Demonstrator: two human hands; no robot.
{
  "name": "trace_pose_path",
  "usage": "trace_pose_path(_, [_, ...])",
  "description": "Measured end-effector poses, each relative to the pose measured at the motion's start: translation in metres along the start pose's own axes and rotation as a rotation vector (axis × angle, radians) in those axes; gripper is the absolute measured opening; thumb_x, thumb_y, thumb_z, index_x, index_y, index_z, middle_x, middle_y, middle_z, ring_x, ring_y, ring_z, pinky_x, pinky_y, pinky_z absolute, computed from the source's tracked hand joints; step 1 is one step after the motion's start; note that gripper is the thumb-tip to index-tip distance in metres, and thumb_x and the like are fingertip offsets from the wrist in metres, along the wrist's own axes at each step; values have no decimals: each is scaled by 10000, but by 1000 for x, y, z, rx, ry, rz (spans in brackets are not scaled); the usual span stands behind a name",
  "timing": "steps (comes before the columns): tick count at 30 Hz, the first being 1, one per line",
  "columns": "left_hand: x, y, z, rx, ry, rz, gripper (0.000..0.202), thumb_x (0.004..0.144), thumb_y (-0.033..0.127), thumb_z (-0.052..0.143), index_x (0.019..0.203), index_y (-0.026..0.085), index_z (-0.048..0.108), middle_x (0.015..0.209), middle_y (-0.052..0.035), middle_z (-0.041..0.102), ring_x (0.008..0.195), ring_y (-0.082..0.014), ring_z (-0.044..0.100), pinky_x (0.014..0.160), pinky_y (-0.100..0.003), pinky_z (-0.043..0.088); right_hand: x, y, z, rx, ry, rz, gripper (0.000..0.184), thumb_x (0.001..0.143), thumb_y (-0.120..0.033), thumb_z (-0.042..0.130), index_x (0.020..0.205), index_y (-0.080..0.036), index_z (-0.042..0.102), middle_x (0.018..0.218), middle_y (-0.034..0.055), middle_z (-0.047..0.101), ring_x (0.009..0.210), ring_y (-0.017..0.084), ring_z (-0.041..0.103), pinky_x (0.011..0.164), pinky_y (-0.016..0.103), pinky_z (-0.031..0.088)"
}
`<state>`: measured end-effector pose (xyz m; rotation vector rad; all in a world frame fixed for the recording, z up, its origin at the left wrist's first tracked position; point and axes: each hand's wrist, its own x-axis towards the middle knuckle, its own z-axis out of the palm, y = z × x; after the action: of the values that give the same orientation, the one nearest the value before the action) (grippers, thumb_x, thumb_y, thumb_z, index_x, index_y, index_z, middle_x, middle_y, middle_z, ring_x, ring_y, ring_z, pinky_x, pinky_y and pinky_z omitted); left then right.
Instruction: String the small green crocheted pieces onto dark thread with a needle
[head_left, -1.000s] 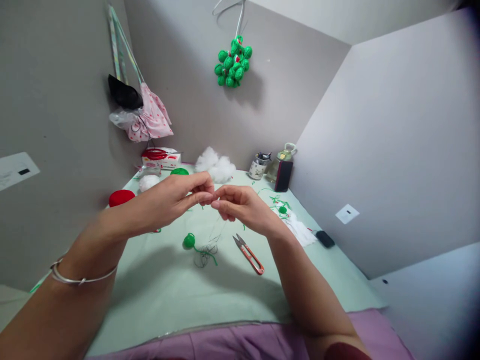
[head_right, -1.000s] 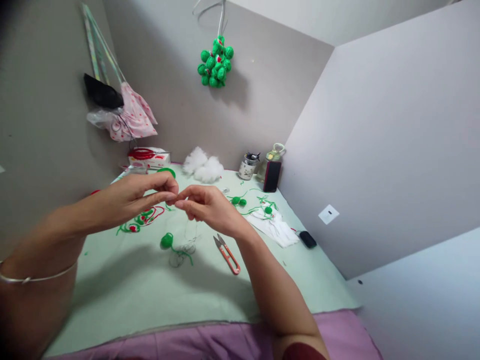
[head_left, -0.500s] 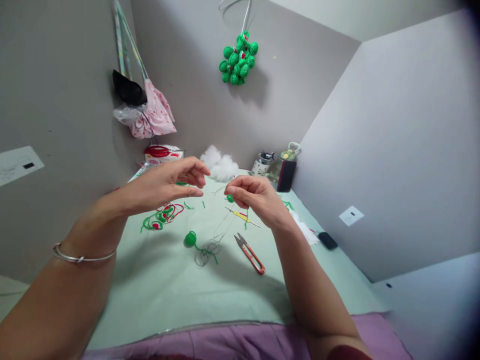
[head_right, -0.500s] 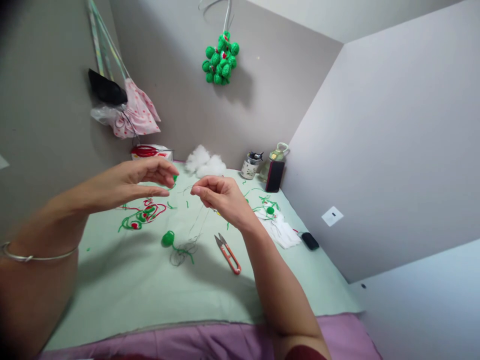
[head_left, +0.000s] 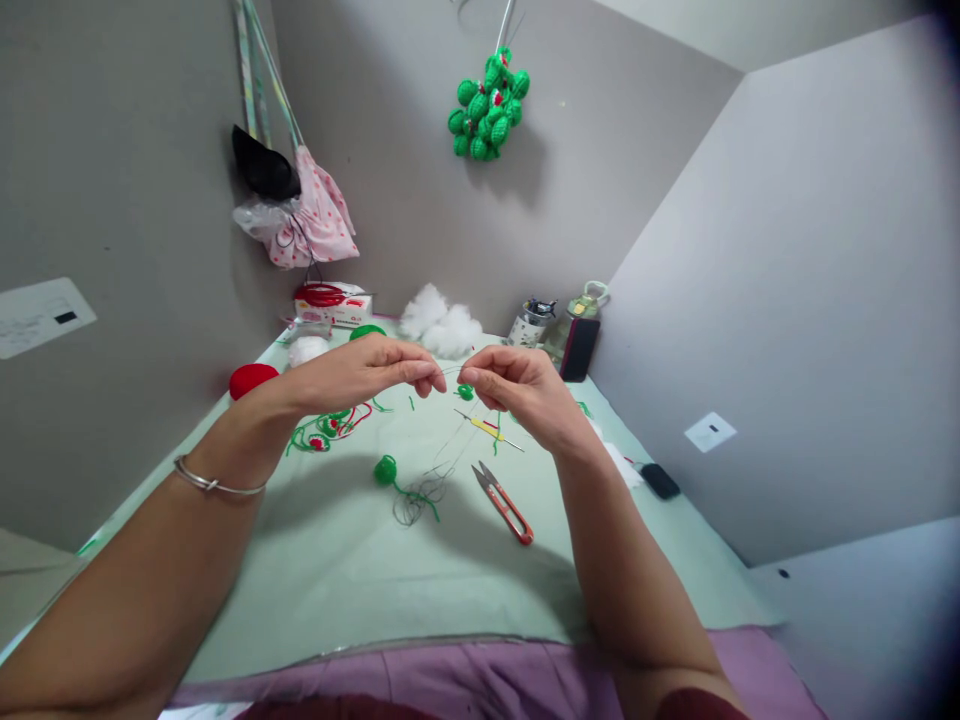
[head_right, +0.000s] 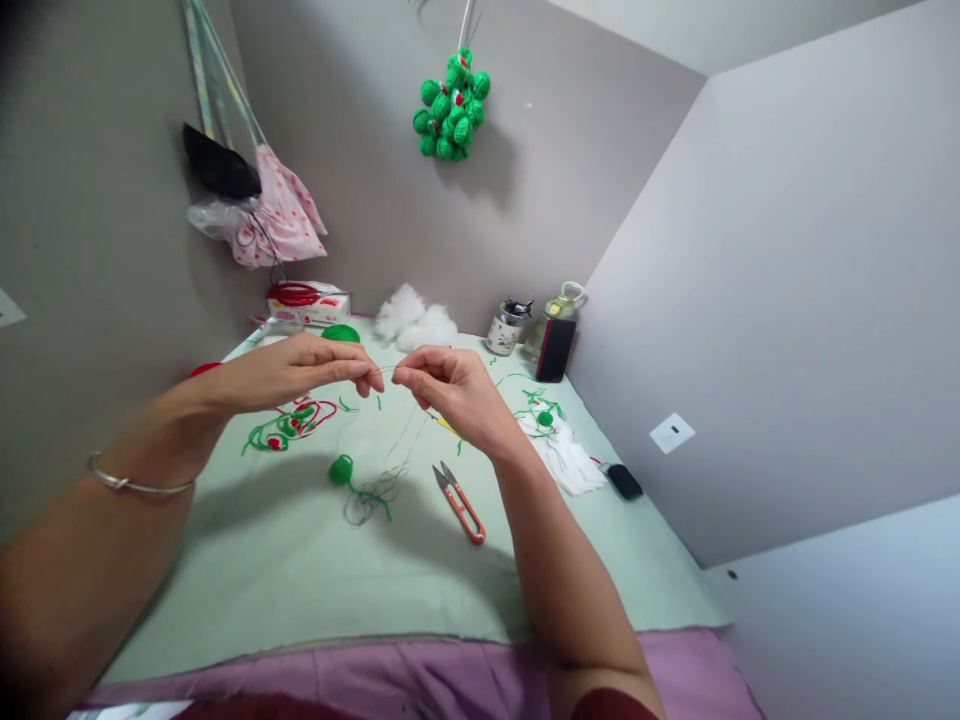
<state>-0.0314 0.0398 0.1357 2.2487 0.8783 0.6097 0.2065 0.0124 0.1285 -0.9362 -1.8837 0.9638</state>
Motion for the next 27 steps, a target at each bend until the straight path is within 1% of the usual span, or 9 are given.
trace_pose_path(3, [-1,3,-2,-13,-13,0,369,1004,426,456,1005,217,760,930,-22,749,852,-165,656,698,-239,457,0,0,1,-35,-2,8,311,892,-471,699,820,-169,695,627,-30,499,568,84,385,513,240,284])
trace_pose_path(6, [-2,1,-4,-12,-26,2,401,1010,454,440,1020,216,763,950,-32,753,876,-174,668,697,-240,465,1,0,1,-49,-6,-10,322,886,-482,701,814,-168,695,633,-27,508,569,85,393,512,240,292])
trace_pose_path(11, [-1,-10,-6,-103,-34,59,390,1016,468,460,1013,216,758,1015,-40,759,973,-191,688,837,-276,507,1,1,0,-64,-4,-11,323,888,-478,701,807,-165,690,613,-34,498,554,81,377,501,244,277])
trace_pose_path(14, [1,-15,-4,-173,-11,61,353,1004,474,503,1000,226,754,1016,-31,756,982,-184,687,863,-282,507,0,1,1,-65,-3,-6,324,887,-477,702,804,-164,687,613,-34,504,555,80,389,502,243,284])
trace_pose_path(16, [2,-17,-2,-203,24,44,305,964,481,581,991,228,749,983,-22,749,956,-177,676,834,-273,503,0,0,2,-72,-2,-9,330,886,-479,703,800,-161,688,595,-39,494,550,78,389,502,241,285])
trace_pose_path(18, [4,-16,0,-233,67,32,277,916,479,654,962,220,741,920,-13,729,875,-157,653,764,-255,490,0,-2,3,-84,-2,-15,339,886,-483,702,796,-156,690,582,-43,486,546,75,387,503,239,285])
trace_pose_path(20, [5,-14,3,-257,100,29,263,895,464,686,925,207,730,851,-1,694,775,-129,609,697,-238,464,0,-3,4,-91,-7,-19,349,886,-489,700,791,-154,689,578,-44,487,542,73,386,499,237,282])
trace_pose_path(22, [5,-11,4,-269,123,32,242,897,438,686,902,197,717,806,7,660,719,-112,568,660,-231,442,1,-3,5,-96,-9,-18,352,888,-492,697,792,-153,690,578,-44,489,538,71,386,494,236,278])
trace_pose_path(27, [5,-8,4,-276,148,59,193,897,378,678,873,188,691,803,5,631,732,-116,551,653,-234,427,1,-3,5,-102,-4,-9,344,891,-486,695,813,-151,700,589,-42,503,536,69,392,483,233,273])
